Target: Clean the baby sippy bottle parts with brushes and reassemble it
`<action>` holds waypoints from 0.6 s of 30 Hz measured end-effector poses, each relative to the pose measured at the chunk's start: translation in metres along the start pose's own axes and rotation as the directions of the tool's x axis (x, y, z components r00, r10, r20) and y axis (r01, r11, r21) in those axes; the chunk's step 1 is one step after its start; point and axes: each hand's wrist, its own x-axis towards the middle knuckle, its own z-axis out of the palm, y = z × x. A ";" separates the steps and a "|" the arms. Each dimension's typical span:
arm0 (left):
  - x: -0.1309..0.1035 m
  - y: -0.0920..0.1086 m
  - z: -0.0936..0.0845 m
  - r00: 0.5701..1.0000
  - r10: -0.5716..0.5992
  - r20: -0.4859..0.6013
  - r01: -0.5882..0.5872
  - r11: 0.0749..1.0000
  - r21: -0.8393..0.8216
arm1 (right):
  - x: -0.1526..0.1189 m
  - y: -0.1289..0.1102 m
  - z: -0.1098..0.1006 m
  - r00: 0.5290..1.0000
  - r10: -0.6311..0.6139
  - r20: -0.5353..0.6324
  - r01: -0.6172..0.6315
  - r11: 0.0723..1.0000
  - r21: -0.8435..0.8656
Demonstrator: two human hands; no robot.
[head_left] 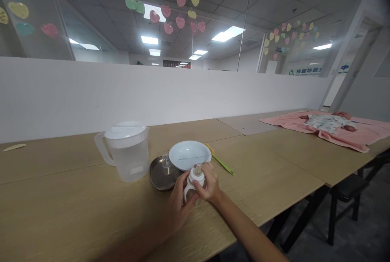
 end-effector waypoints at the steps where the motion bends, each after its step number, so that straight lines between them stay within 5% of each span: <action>1: 0.000 0.000 0.000 1.000 0.002 0.003 -0.002 1.000 0.004 | 0.000 0.000 0.000 1.000 0.001 0.000 -0.001 1.000 -0.002; 18: -0.001 -0.001 -0.001 1.000 0.024 0.007 -0.024 1.000 -0.013 | 0.000 -0.002 -0.001 0.998 0.070 0.007 -0.070 0.997 0.018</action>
